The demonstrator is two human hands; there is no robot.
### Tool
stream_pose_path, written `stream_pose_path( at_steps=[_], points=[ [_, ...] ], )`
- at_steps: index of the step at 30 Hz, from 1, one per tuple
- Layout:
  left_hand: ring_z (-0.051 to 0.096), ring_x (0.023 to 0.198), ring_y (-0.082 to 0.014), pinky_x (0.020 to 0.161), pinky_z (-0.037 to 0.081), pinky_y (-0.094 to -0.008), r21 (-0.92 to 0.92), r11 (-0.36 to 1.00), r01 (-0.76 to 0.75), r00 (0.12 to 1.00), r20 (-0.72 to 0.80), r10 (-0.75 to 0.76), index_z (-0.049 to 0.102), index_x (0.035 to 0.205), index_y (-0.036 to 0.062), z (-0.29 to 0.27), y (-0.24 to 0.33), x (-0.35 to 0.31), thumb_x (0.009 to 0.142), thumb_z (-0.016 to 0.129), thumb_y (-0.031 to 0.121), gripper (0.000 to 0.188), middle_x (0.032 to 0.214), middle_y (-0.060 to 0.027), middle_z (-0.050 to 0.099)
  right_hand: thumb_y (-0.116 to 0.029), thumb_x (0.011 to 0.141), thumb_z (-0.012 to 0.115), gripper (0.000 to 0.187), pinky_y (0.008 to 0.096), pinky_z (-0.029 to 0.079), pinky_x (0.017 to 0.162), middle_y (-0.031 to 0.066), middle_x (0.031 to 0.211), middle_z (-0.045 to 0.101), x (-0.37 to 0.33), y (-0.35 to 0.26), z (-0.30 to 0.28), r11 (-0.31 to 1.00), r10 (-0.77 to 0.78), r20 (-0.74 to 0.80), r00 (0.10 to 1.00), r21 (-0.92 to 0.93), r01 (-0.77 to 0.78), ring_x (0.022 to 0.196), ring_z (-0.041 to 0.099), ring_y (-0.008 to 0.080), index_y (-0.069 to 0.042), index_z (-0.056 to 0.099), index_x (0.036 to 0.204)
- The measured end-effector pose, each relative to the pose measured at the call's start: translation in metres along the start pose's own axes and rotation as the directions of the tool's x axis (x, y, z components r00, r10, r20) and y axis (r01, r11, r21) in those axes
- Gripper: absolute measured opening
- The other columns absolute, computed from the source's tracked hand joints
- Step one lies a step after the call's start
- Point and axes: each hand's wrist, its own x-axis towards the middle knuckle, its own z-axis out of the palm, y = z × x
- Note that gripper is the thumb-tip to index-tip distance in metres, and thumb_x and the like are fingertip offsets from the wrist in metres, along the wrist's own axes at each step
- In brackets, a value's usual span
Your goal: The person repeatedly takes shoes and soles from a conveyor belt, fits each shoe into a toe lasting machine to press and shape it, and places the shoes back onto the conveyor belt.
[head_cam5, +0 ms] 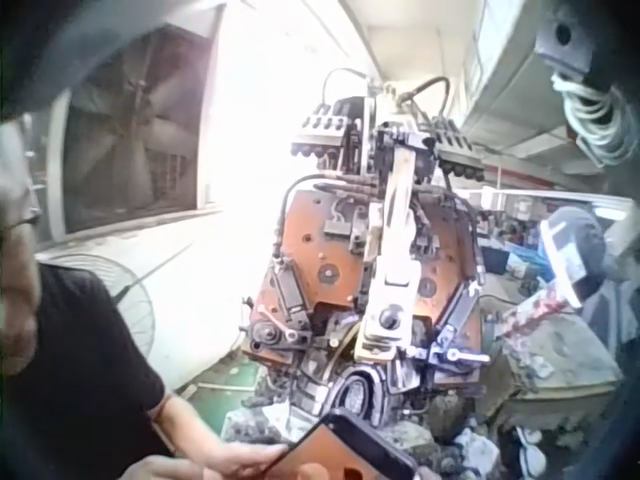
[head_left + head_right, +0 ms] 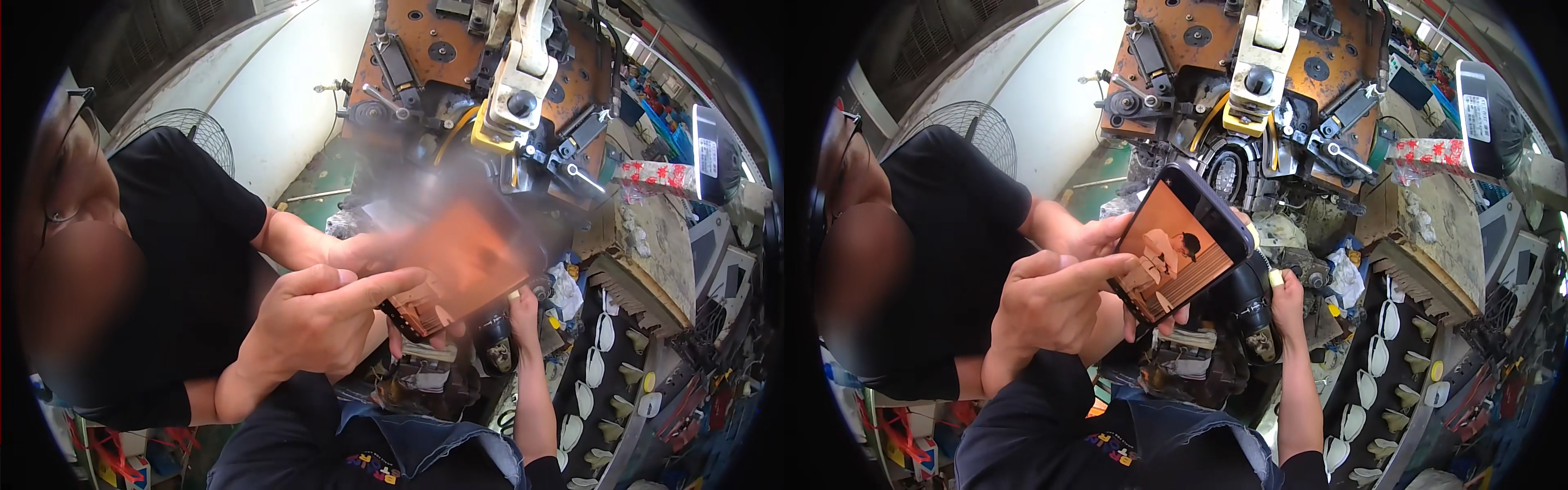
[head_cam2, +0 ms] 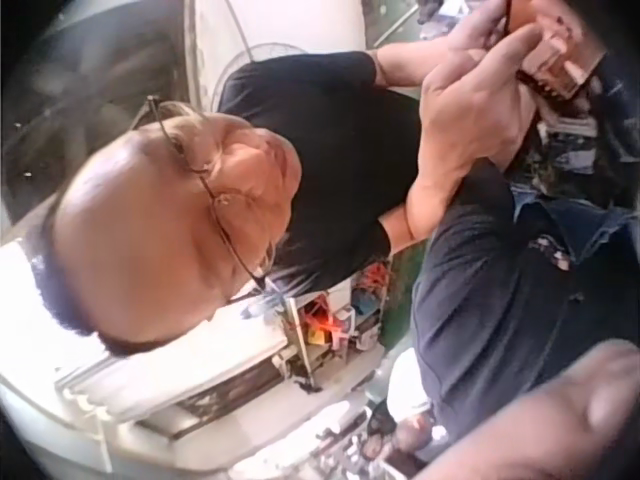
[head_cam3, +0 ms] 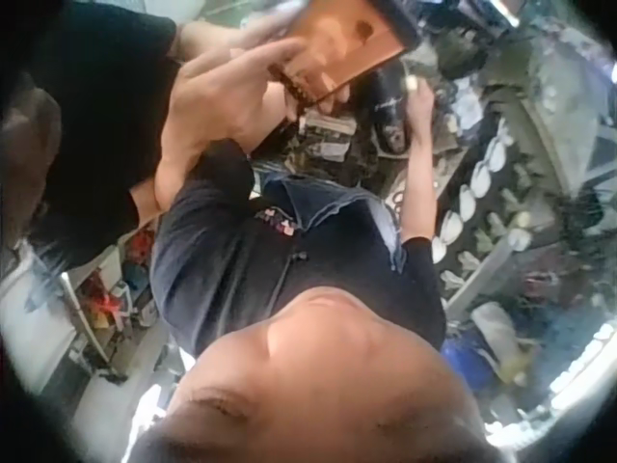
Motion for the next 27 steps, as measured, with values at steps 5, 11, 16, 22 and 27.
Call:
stream_pose_path(
  at_steps=[5, 11, 16, 22, 27],
  points=[
    [0.046, 0.121, -0.0419, 0.082, 0.055, -0.0496, -0.033, 0.999, 0.01, 0.999, -0.046, -0.011, 0.025, 0.143, 0.0029, 0.0, 0.007, 0.0, 0.09, 0.023, 0.07, 0.086, 0.133, -0.0308, 0.04, -0.011, 0.096, 0.052, 0.017, 0.0204, 0.035, 0.06, -0.0064, 0.074, 0.047, 0.003, 0.015, -0.008, 0.999, 0.002, 0.0, 1.0, 0.034, -0.002, 0.068, 0.039, 0.0026, -0.005, 0.051, 0.08],
    [0.049, 0.109, -0.0341, 0.077, 0.052, -0.0437, -0.062, 0.998, -0.029, 0.998, -0.05, 0.026, 0.034, 0.133, 0.0014, -0.005, 0.009, -0.005, 0.09, 0.031, 0.057, 0.071, 0.12, -0.0242, 0.045, -0.013, 0.096, 0.054, 0.017, 0.02, 0.037, 0.062, -0.0055, 0.075, 0.048, 0.001, 0.007, -0.003, 0.998, -0.052, 0.022, 0.998, -0.023, 0.052, 0.07, 0.04, 0.0032, -0.005, 0.051, 0.081],
    [0.05, 0.099, -0.0277, 0.073, 0.05, -0.0388, -0.07, 0.996, -0.046, 0.998, -0.054, 0.042, 0.042, 0.125, 0.0003, -0.008, 0.008, -0.01, 0.091, 0.039, 0.047, 0.058, 0.11, -0.0187, 0.05, -0.013, 0.096, 0.053, 0.017, 0.0205, 0.037, 0.062, -0.0055, 0.076, 0.048, 0.0, -0.017, 0.01, 0.998, -0.042, 0.025, 0.999, -0.04, 0.042, 0.07, 0.04, 0.0034, -0.004, 0.051, 0.082],
    [0.052, 0.087, -0.0199, 0.068, 0.048, -0.0329, -0.083, 0.995, -0.053, 0.997, -0.057, 0.049, 0.051, 0.115, -0.0012, -0.028, -0.002, 0.024, 0.091, 0.048, 0.034, 0.043, 0.098, -0.0121, 0.056, -0.011, 0.096, 0.051, 0.017, 0.0232, 0.037, 0.06, -0.0057, 0.074, 0.047, 0.014, 0.011, -0.016, 0.995, -0.086, -0.013, 0.996, -0.052, 0.085, 0.07, 0.041, 0.0042, -0.003, 0.051, 0.081],
    [0.054, 0.077, -0.0134, 0.065, 0.046, -0.0279, 0.188, 0.971, -0.15, 0.752, -0.616, 0.235, 0.059, 0.107, -0.0023, -0.035, -0.011, 0.032, 0.091, 0.055, 0.024, 0.031, 0.087, -0.0066, 0.06, -0.009, 0.094, 0.051, 0.014, 0.0241, 0.039, 0.061, -0.0017, 0.075, 0.052, 0.024, -0.026, 0.037, 0.987, -0.014, -0.099, 0.995, -0.158, -0.002, 0.069, 0.044, 0.0054, 0.0, 0.057, 0.086]
  ],
)
